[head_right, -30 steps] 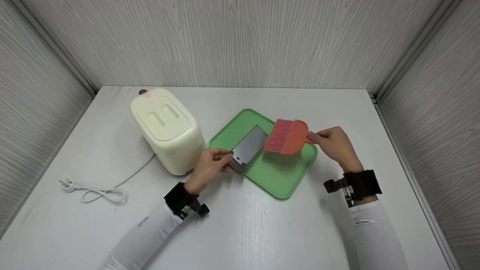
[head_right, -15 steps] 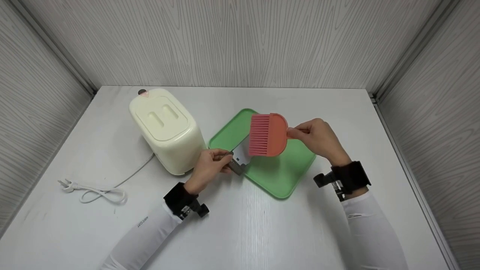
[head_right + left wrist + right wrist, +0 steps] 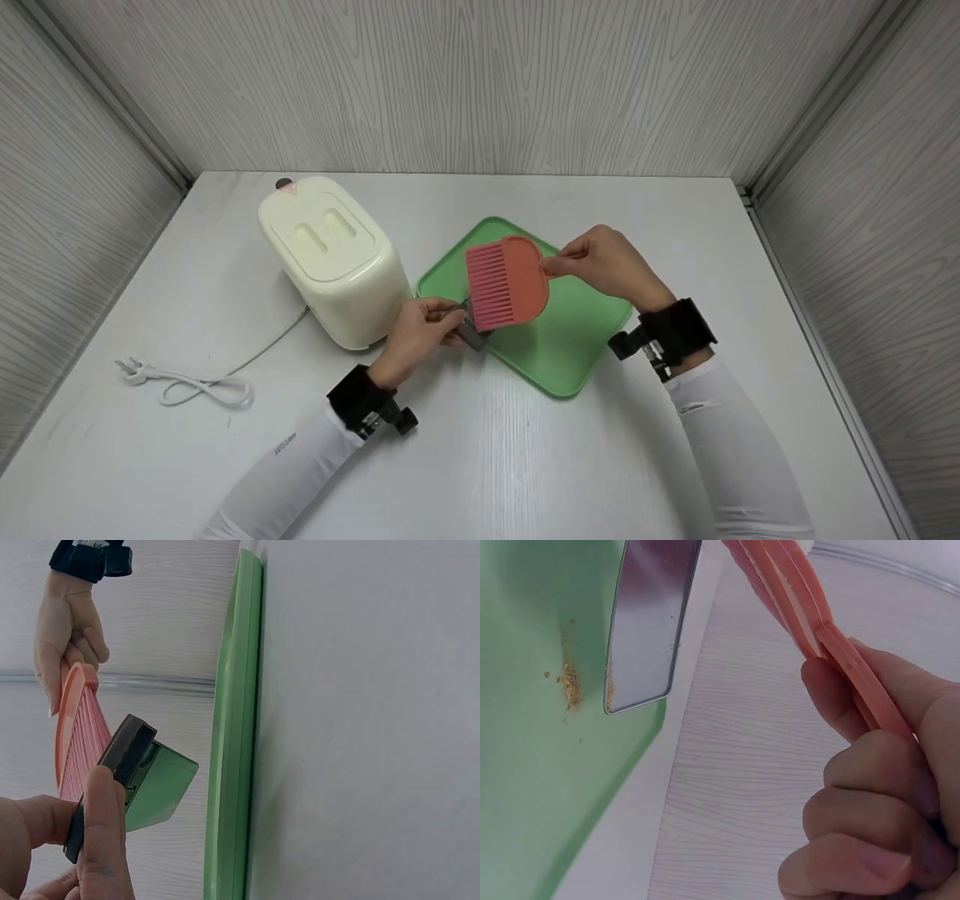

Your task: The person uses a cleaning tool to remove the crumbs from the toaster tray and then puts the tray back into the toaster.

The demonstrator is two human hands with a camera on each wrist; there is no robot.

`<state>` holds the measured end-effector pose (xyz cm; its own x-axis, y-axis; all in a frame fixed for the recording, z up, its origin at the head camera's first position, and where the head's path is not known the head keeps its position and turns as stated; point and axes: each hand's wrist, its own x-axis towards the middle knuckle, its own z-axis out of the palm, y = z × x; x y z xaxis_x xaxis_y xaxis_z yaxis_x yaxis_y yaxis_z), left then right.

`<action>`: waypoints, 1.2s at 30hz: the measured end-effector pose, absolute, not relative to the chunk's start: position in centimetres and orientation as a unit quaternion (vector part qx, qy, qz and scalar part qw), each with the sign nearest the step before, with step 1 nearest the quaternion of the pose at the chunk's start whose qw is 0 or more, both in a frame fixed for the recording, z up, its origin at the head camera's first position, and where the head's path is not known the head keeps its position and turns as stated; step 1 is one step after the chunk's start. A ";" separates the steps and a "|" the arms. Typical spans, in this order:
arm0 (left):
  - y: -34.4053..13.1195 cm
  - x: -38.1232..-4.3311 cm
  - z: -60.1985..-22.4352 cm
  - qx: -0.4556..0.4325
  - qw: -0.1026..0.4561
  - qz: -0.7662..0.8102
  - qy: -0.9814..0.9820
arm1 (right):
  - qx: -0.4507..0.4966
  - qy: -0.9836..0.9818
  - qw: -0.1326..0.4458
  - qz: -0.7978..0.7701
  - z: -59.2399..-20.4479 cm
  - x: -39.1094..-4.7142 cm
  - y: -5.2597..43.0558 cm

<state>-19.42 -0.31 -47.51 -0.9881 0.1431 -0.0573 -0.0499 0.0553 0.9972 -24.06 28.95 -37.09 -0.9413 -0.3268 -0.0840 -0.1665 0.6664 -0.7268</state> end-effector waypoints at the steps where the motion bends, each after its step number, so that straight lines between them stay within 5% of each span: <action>1: -0.3 -19.4 -47.5 0.033 0.071 0.687 0.722 | -0.139 0.908 0.106 -0.380 -37.1 -24.2 28.8; 36: -0.4 -19.3 -47.4 0.045 0.070 0.681 0.727 | -0.133 0.936 0.071 -0.319 -38.2 -25.3 30.2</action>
<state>-19.27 -0.40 -47.36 -0.9862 0.1605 -0.0410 -0.0304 0.0680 0.9972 -25.30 30.17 -38.24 -0.9544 -0.2948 -0.0475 -0.2044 0.7607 -0.6160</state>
